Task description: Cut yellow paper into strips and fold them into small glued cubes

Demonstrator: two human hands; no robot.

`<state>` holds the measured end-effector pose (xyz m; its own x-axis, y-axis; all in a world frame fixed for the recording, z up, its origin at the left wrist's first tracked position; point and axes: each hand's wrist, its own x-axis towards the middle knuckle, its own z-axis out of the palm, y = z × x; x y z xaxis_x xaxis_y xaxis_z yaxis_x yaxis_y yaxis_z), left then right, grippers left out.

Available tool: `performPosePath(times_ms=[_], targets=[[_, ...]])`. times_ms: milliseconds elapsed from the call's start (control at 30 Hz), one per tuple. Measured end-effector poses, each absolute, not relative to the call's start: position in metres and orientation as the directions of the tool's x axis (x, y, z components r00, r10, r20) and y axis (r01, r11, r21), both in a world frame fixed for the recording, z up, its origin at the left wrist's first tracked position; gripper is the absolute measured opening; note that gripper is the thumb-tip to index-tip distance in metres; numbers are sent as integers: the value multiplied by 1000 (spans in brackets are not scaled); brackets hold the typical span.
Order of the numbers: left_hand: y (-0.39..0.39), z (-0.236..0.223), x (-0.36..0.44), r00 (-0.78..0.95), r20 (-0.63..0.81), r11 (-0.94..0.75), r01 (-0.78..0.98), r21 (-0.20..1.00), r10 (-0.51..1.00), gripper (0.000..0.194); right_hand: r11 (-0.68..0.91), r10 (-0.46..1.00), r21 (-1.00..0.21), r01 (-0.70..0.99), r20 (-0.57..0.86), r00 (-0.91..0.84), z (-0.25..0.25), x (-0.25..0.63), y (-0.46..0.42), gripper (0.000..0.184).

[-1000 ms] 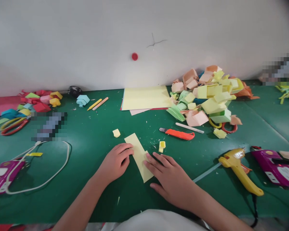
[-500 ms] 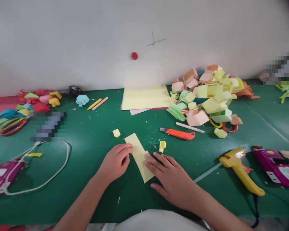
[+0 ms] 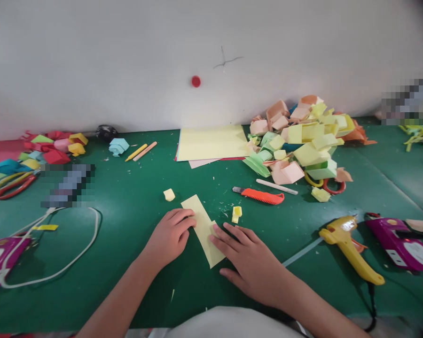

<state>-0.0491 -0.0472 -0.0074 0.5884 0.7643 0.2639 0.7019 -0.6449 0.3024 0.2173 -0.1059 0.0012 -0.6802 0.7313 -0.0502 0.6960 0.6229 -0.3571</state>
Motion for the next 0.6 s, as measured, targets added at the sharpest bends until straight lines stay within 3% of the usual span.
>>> performPosePath(times_ms=[167,300,600], targets=[[-48,-10,-50,578,277,-640,713,286,768,26,624,730,-357,695,-51,-681,2,217,-106,61],[-48,-9,-52,536,310,-618,704,350,785,28,624,732,-355,696,-46,-680,1,217,-107,60],[-48,-10,-52,565,286,-633,697,336,774,32,629,731,-348,695,-37,-681,-2,217,-107,61]])
